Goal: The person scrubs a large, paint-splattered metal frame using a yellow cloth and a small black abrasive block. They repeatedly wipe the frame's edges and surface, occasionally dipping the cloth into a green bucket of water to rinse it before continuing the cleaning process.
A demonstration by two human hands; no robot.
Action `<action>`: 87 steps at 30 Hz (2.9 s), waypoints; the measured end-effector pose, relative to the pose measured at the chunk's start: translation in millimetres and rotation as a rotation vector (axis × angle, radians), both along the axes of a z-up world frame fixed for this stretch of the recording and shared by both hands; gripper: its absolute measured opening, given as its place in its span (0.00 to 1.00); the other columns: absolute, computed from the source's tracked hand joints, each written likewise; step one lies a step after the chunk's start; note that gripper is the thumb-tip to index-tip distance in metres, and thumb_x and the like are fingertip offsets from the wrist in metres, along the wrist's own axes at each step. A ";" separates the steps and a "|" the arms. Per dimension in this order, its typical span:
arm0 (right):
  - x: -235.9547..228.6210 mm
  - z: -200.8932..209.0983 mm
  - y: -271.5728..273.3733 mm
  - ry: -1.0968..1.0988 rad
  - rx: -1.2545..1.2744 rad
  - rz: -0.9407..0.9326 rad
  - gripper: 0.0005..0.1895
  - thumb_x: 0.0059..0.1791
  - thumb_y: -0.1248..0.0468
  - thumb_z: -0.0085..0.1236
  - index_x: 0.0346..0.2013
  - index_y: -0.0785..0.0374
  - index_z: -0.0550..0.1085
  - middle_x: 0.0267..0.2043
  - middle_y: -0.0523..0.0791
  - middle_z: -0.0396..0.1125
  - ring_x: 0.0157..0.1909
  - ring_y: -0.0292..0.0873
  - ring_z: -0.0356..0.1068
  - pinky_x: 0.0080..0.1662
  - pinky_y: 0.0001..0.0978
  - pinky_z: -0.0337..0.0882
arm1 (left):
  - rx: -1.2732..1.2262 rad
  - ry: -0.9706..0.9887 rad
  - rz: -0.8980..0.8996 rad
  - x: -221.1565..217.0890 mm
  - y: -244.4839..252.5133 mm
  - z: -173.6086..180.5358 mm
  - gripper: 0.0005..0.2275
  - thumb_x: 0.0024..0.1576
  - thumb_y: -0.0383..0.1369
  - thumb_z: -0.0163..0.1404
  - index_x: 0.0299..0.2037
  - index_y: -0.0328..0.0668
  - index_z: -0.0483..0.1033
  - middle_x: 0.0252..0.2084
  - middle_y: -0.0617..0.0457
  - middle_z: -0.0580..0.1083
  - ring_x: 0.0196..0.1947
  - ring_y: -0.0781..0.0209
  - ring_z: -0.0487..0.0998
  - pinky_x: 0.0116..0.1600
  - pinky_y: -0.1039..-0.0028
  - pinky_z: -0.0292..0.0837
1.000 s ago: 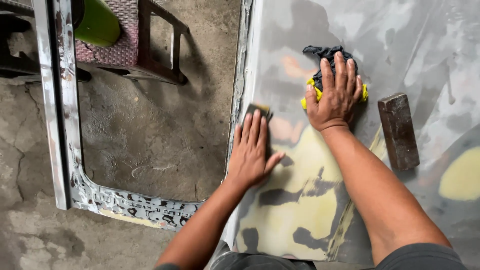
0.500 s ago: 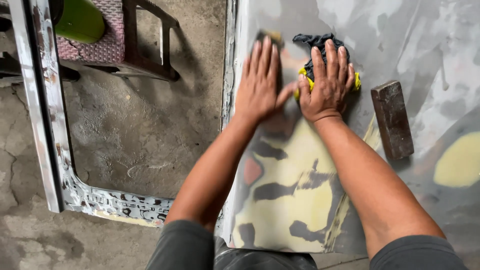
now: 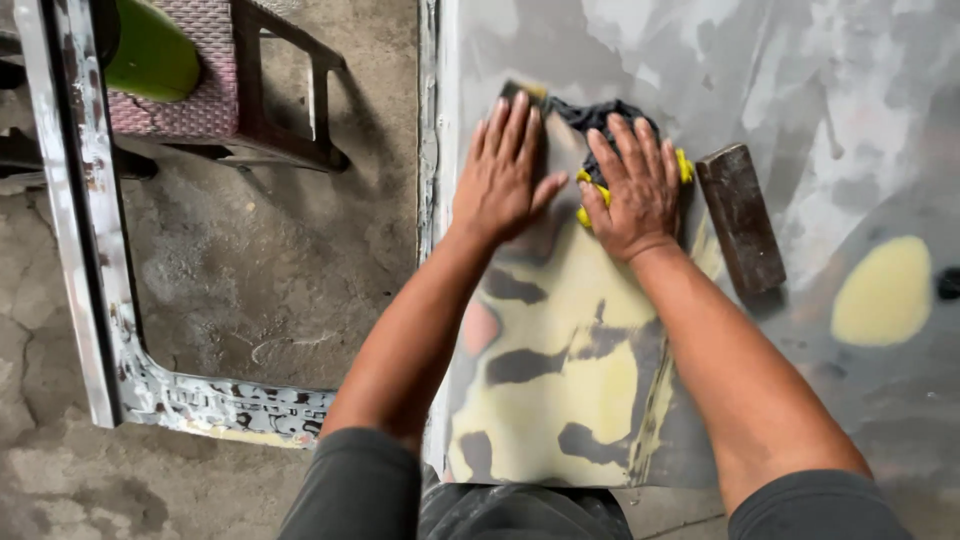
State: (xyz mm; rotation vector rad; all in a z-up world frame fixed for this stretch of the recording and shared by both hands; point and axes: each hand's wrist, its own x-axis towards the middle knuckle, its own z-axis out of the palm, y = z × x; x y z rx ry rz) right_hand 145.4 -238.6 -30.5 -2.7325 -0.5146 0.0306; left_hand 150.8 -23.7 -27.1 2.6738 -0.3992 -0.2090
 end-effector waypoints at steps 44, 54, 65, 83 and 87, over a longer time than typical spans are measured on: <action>-13.6 -3.0 -4.6 -0.067 -0.004 -0.240 0.34 0.55 0.47 0.49 0.73 0.60 0.66 0.79 0.53 0.52 0.79 0.61 0.47 0.73 0.61 0.44 | -0.096 0.154 -0.284 -127.7 0.3 25.5 0.42 0.61 0.62 0.35 0.74 0.30 0.53 0.79 0.38 0.46 0.79 0.41 0.44 0.78 0.54 0.40; -13.4 -2.7 -4.7 -0.068 -0.011 -0.224 0.34 0.55 0.48 0.49 0.74 0.60 0.65 0.79 0.53 0.52 0.79 0.62 0.47 0.73 0.61 0.44 | -0.061 0.052 -0.250 0.2 21.5 -0.9 0.35 0.65 0.56 0.41 0.73 0.36 0.57 0.78 0.43 0.50 0.78 0.44 0.49 0.78 0.55 0.43; -12.5 -0.3 -1.8 -0.054 0.006 -0.234 0.34 0.56 0.48 0.49 0.74 0.60 0.65 0.79 0.54 0.52 0.79 0.62 0.47 0.73 0.62 0.43 | -0.065 0.202 -0.314 -147.4 -2.4 13.2 0.40 0.61 0.60 0.38 0.73 0.32 0.50 0.78 0.39 0.46 0.78 0.43 0.43 0.77 0.53 0.37; -11.1 -0.5 -2.2 -0.071 0.009 -0.228 0.34 0.55 0.48 0.49 0.73 0.60 0.66 0.79 0.54 0.52 0.79 0.63 0.47 0.73 0.62 0.44 | -0.098 0.167 -0.286 -138.7 -0.3 14.7 0.42 0.60 0.60 0.38 0.73 0.27 0.51 0.78 0.35 0.46 0.78 0.40 0.45 0.77 0.53 0.38; -11.8 3.0 -0.4 -0.063 -0.007 -0.229 0.34 0.55 0.48 0.49 0.73 0.60 0.66 0.79 0.54 0.52 0.79 0.62 0.47 0.72 0.62 0.45 | -0.053 0.112 -0.362 -76.2 14.9 1.3 0.38 0.63 0.58 0.39 0.74 0.33 0.53 0.79 0.39 0.48 0.79 0.41 0.47 0.79 0.55 0.41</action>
